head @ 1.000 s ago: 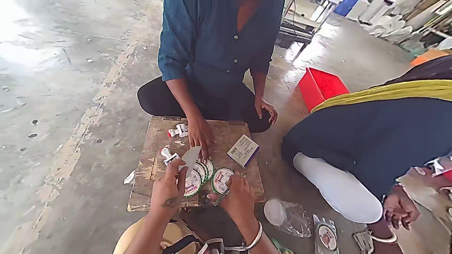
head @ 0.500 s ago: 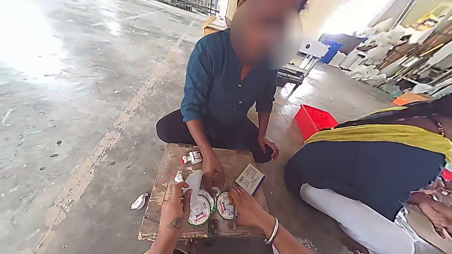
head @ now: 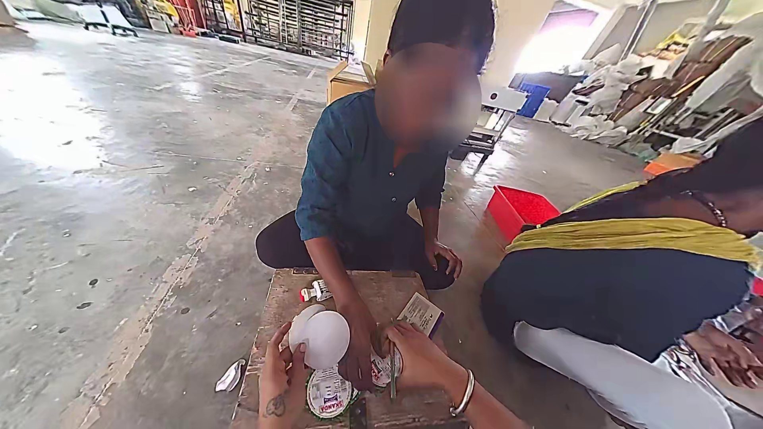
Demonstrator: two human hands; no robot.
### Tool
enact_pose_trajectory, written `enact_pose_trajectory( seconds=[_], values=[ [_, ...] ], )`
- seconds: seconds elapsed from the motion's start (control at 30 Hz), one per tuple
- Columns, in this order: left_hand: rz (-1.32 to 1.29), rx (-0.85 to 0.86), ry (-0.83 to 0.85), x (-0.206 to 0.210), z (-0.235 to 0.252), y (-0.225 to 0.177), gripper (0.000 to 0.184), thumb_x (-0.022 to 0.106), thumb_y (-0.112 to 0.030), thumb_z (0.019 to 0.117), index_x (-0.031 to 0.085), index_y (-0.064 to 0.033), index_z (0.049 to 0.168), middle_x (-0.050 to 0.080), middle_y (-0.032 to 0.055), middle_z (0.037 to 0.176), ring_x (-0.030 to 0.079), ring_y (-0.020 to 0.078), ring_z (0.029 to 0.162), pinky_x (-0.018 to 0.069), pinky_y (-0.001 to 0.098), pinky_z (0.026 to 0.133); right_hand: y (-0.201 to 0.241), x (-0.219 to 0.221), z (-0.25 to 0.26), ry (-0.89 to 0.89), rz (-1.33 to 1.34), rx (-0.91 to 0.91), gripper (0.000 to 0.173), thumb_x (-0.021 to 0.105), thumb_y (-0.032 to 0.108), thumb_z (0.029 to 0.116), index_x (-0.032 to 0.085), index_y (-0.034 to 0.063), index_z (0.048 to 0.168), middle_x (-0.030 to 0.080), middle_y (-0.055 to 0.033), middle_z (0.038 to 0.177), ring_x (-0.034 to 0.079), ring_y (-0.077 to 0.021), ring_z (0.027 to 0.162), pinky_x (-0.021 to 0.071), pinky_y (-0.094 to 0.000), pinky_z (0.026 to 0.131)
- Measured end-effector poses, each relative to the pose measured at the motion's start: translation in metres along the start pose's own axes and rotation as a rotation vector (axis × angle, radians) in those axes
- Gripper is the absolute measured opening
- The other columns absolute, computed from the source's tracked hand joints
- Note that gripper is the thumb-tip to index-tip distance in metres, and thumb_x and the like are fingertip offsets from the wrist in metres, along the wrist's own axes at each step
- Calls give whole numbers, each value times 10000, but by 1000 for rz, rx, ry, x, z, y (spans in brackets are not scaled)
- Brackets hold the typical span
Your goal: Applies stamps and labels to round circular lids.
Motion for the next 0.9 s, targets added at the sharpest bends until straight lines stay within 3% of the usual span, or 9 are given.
enact_pose_trajectory(
  seconds=[0.07,0.23,0.3,0.37,0.43,0.53,0.67,0.73,0.9],
  values=[
    [-25,9,-12,1,0,1,477,547,-15,995,411,108,1435,710,129,957,695,35,719,590,209,660,2,-8,0,-29,16,2,809,929,376,675,578,0,1300,628,-204,1284,498,-398,1321,326,-594,1104],
    [-78,24,-61,0,-1,-2,416,506,-20,1023,417,165,1385,696,122,1009,692,11,787,588,199,701,0,-29,3,64,-43,123,909,925,349,702,499,-20,1415,571,-241,1371,462,-418,1358,306,-630,1110],
    [-124,59,-112,-4,0,-2,371,489,-27,1023,437,175,1330,680,72,966,694,6,801,601,211,709,1,-38,5,55,5,138,896,923,319,718,495,-18,1430,577,-236,1374,469,-427,1356,301,-653,1112],
    [-222,45,-154,-9,1,0,316,442,-19,1038,422,134,1313,668,5,957,717,22,819,631,235,713,7,-46,8,52,55,152,860,920,302,737,504,-3,1425,602,-210,1345,489,-411,1332,312,-650,1106],
    [-356,-53,-218,-15,4,0,231,380,-23,1066,435,35,1283,673,-24,954,731,56,826,646,268,709,6,-52,16,19,89,142,820,919,331,743,532,16,1393,638,-183,1280,538,-381,1275,358,-636,1081],
    [-537,-262,-342,-22,9,1,213,321,-89,1115,498,-40,1223,670,13,956,725,103,838,634,301,716,0,-59,26,-19,185,98,673,850,201,819,522,4,1372,637,-193,1228,586,-343,1185,435,-569,1020],
    [-673,-421,-410,-25,12,4,259,269,-191,1142,484,-74,1226,641,44,1014,698,136,921,604,326,767,-4,-63,35,-49,296,114,421,618,7,944,515,0,1352,634,-170,1254,621,-278,1149,488,-503,971],
    [-700,-463,-423,-25,12,7,274,259,-213,1144,480,-85,1242,631,55,1043,687,147,956,597,338,783,-10,-63,38,-147,300,152,347,563,14,978,544,20,1325,654,-151,1234,646,-269,1122,513,-513,948],
    [-745,-516,-460,-28,13,12,299,270,-235,1144,483,-75,1279,638,81,1111,678,170,1022,586,363,823,-26,-71,43,-272,75,375,257,525,31,1007,604,43,1252,681,-200,1142,637,-400,1119,467,-640,911]
  ],
)
Point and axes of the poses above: each hand's wrist, its own z-axis towards the middle knuckle, its own x-axis out of the palm, y = z × x, the point moved 5 cm from there along z, towards the middle knuckle
